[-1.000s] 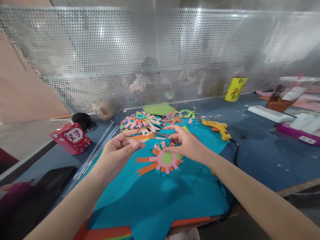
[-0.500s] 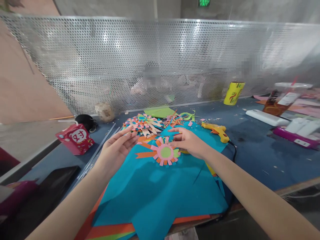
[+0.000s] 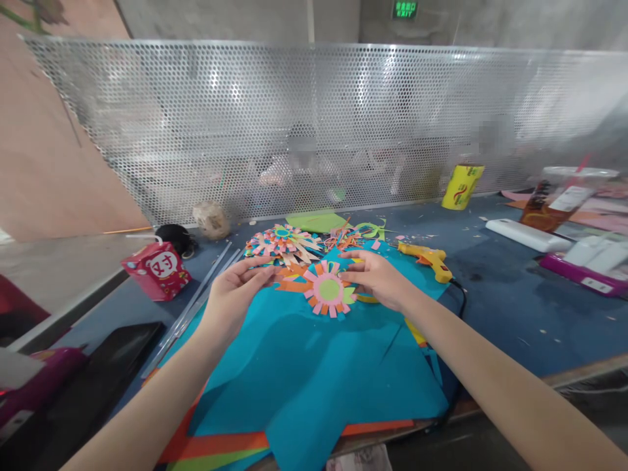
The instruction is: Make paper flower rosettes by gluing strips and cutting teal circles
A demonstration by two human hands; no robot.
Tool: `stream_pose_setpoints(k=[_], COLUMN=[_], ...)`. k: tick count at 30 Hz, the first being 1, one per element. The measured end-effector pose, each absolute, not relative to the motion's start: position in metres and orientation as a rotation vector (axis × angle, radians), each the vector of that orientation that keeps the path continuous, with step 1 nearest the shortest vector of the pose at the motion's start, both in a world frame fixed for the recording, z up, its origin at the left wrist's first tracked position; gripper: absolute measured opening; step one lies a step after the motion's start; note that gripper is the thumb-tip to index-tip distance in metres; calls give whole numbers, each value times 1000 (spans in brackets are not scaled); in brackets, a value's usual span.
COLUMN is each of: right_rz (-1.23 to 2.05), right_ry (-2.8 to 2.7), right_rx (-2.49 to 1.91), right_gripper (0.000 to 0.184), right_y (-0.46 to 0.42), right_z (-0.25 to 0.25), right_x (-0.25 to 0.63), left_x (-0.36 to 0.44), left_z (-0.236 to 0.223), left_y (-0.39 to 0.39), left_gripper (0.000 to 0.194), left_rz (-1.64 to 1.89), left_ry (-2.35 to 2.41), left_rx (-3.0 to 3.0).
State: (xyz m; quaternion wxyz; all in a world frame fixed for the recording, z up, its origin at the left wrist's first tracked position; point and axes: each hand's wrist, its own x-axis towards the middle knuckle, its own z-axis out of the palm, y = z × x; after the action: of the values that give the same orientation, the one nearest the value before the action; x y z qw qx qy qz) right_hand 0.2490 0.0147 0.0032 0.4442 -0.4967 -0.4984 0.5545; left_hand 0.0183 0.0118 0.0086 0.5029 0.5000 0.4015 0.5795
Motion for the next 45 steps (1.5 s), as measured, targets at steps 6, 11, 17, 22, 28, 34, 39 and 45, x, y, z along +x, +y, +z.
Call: stream_pose_setpoints(k=[6, 11, 17, 22, 28, 34, 39, 45], right_rz=[1344, 1343, 1380, 1398, 1425, 1365, 1333, 1334], right_ry=[-1284, -1364, -1410, -1410, -1597, -1689, -1681, -1606], right_rx=[-1237, -1220, -1247, -1253, -1151, -1102, -1048, -991], right_gripper=[44, 47, 46, 43, 57, 57, 54, 56], right_y=[17, 15, 12, 12, 9, 11, 11, 10], right_z=[0, 1, 4, 3, 2, 2, 3, 4], right_x=[250, 250, 246, 247, 251, 253, 253, 252], left_x=[21, 22, 29, 35, 34, 34, 32, 30], left_z=[4, 2, -2, -7, -6, -2, 2, 7], left_y=[9, 9, 6, 4, 5, 2, 2, 2], left_gripper=[39, 37, 32, 35, 33, 32, 28, 31], left_rz=[1336, 1358, 1138, 987, 1015, 1017, 1063, 1084], left_ry=[994, 1039, 1066, 982, 1011, 1004, 1010, 1014], left_rx=[1385, 1478, 1490, 1486, 1436, 1369, 1349, 1353])
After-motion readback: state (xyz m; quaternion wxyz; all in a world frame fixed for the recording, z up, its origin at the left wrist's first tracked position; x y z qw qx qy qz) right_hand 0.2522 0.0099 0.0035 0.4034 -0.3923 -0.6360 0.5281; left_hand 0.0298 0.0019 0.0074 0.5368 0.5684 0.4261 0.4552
